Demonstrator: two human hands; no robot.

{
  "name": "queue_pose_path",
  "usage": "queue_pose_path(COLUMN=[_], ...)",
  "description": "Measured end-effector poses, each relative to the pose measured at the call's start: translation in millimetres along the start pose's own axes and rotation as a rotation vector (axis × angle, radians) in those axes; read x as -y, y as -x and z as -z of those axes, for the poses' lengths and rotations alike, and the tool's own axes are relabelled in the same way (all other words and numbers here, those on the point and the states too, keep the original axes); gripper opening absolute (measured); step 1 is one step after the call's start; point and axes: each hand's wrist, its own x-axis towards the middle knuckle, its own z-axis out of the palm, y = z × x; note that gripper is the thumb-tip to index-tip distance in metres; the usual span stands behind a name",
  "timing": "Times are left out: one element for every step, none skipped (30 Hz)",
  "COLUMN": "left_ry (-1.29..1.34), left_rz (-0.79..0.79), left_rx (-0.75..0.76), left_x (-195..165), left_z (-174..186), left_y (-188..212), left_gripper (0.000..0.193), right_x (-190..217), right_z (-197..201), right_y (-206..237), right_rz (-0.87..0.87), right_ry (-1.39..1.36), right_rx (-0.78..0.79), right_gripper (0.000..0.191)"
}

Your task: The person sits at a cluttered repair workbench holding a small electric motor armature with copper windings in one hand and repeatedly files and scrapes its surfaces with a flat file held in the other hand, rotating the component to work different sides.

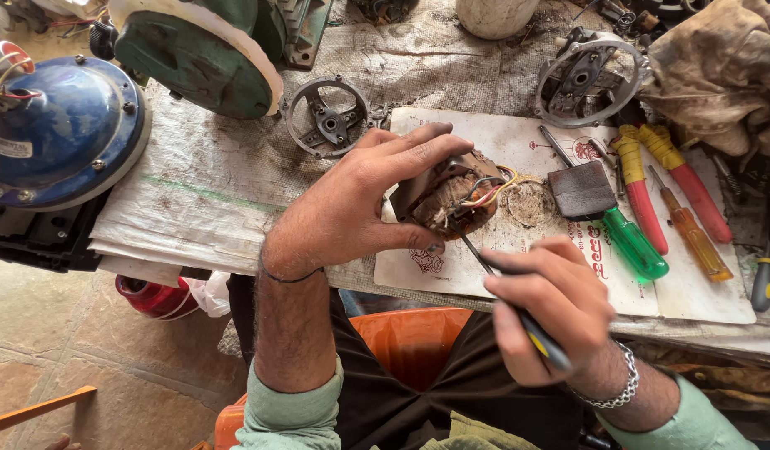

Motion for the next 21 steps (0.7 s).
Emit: queue_pose_path(left_ry=[0.001,0.002,0.002,-0.004,-0.007,-0.012,-0.016,-0.021,-0.028,-0.029,-0.027,-0.029,-0.031,-0.027,-0.019,-0.02,-0.025,-0.029,-0.018,-0.012,-0.005], left_rz=[0.003,0.007,0.01,0.018,0.024,0.029,0.016,0.005,-0.006,0.0,0.01,0.019,0.024,0.033,0.043,0.041,0.039,0.043,0.066,0.086,0.108], left_rx=[0.001,0.002,0.003,-0.005,-0.013,-0.02,-0.026,-0.032,-0.04,-0.039,-0.04,-0.04,-0.04,-0.038,-0.033,-0.027,-0.022,-0.018,-0.017,-0.016,-0.013], left_x=[0,0,0,0,0,0,0,0,0,-1,-3,-4,-4,-4,-5,-6,-6,-7,-8,-8,-8], left_z=[0,1,1,1,1,1,2,3,7,9,10,13,17,19,20,22,25,27,29,31,32], left_y=[0,0,0,0,-1,-3,-5,-6,-9,-12,-15,-17,-21,-24,-27,-30,-34,-36,-38,-42,-44], left_gripper=[0.097,0.097,0.097,0.097,0.097,0.097,0.097,0.096,0.095,0.093,0.091,0.09,0.089,0.088,0.087,0.088,0.088,0.089,0.089,0.089,0.089], right_x=[2,4,5,5,5,4,3,3,2,0,-2,-5,-8,-7,-6,-4,-4,-4,-4,-8,-11], right_z=[0,0,0,-3,-5,-6,-3,2,4,3,2,1,2,5,9,11,13,16,16,16,14], right_y=[-1,-2,-4,-6,-10,-14,-16,-17,-19,-20,-21,-22,-25,-29,-34,-41,-50,-58,-63,-64,-58], right_rz=[0.001,0.003,0.004,0.0,-0.003,-0.007,0.0,0.007,0.017,0.006,-0.005,-0.015,-0.005,-0.003,-0.005,-0.014,-0.02,-0.027,-0.046,-0.061,-0.08], right_ry=[-0.004,-0.008,-0.012,0.007,0.028,0.05,0.029,0.006,-0.018,-0.012,-0.008,-0.005,-0.003,-0.002,0.001,-0.016,-0.034,-0.056,-0.039,-0.021,-0.003], right_rx=[-0.002,-0.005,-0.007,0.003,0.015,0.025,0.017,0.009,0.0,-0.001,0.002,0.001,0.005,0.012,0.021,0.024,0.026,0.031,0.043,0.052,0.061], right_gripper=[0.02,0.02,0.02,0.02,0.02,0.021,0.021,0.021,0.021,0.022,0.022,0.022,0.022,0.022,0.022,0.022,0.023,0.023,0.023,0.024,0.024])
